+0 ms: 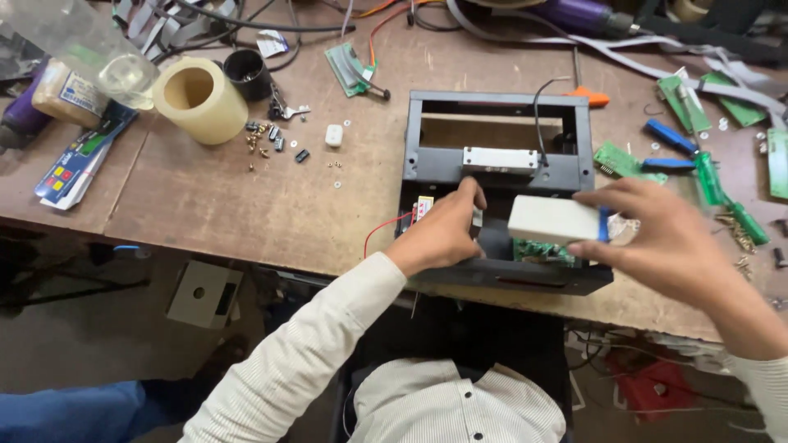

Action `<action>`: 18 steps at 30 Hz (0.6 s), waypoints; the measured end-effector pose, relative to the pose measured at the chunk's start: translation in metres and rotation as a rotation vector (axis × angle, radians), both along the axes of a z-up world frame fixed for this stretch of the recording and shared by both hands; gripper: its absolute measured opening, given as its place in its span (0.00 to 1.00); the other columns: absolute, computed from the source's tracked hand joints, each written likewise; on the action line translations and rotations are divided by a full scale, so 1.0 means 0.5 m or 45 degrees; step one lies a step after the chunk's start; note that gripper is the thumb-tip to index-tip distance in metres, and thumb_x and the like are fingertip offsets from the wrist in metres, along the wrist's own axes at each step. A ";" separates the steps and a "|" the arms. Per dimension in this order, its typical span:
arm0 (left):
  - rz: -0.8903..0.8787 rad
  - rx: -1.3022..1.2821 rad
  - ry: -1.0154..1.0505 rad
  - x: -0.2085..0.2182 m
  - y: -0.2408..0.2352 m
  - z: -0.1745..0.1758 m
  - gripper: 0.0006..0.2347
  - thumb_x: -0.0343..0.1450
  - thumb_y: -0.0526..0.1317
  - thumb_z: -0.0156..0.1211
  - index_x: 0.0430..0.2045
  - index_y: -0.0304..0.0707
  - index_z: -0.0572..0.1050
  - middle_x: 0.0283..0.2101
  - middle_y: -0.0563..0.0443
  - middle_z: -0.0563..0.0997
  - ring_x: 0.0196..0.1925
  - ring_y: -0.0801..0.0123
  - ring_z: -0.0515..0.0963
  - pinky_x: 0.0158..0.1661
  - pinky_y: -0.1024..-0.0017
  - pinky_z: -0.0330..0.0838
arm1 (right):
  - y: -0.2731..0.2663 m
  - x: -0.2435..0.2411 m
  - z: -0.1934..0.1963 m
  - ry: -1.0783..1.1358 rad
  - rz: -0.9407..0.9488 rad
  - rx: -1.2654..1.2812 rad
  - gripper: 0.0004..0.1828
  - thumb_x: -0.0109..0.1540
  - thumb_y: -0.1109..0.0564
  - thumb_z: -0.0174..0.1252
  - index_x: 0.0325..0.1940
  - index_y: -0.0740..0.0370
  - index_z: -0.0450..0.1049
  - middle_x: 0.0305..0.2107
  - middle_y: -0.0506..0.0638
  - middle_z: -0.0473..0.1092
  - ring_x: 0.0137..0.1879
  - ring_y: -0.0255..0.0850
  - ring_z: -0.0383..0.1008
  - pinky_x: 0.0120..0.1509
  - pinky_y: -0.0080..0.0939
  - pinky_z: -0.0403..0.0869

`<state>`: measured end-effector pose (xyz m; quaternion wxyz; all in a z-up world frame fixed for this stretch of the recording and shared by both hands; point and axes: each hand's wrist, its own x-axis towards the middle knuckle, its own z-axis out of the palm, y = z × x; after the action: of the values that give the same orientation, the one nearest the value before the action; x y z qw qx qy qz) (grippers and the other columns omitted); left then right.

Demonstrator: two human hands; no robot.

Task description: The person works on a black metal enclosure on a workbench, positioning a small transformer module with red and green wires inside the frame and routing its wires. They then place a white rectangular component into the enclosure, secure it, and use a screwdriver to drive screws into the assembly.

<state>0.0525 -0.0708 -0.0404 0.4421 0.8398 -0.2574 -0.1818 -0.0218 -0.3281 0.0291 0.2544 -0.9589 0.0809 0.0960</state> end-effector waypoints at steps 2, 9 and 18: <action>-0.043 0.016 0.016 -0.002 0.003 0.019 0.26 0.55 0.30 0.74 0.42 0.35 0.63 0.43 0.36 0.76 0.43 0.47 0.79 0.43 0.57 0.74 | -0.004 0.005 -0.025 -0.083 0.251 -0.315 0.40 0.48 0.39 0.74 0.61 0.50 0.74 0.55 0.49 0.71 0.62 0.46 0.70 0.63 0.55 0.72; 0.086 0.073 -0.436 -0.047 0.016 0.029 0.19 0.61 0.27 0.65 0.43 0.32 0.65 0.35 0.34 0.79 0.43 0.37 0.79 0.42 0.50 0.73 | 0.033 0.008 -0.033 -0.348 0.451 -0.211 0.36 0.48 0.41 0.70 0.57 0.57 0.77 0.52 0.53 0.73 0.59 0.50 0.72 0.62 0.52 0.70; 0.099 0.206 -0.838 -0.059 0.046 0.024 0.14 0.63 0.42 0.73 0.29 0.36 0.71 0.28 0.45 0.79 0.31 0.51 0.82 0.32 0.58 0.76 | 0.074 0.035 -0.062 -0.356 0.467 -0.165 0.34 0.49 0.40 0.70 0.54 0.59 0.78 0.47 0.56 0.75 0.55 0.54 0.74 0.57 0.52 0.72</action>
<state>0.0230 -0.0480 -0.0287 0.2741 0.8950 -0.3386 0.0961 -0.0042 -0.2911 -0.0018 0.1792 -0.9759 -0.1245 0.0014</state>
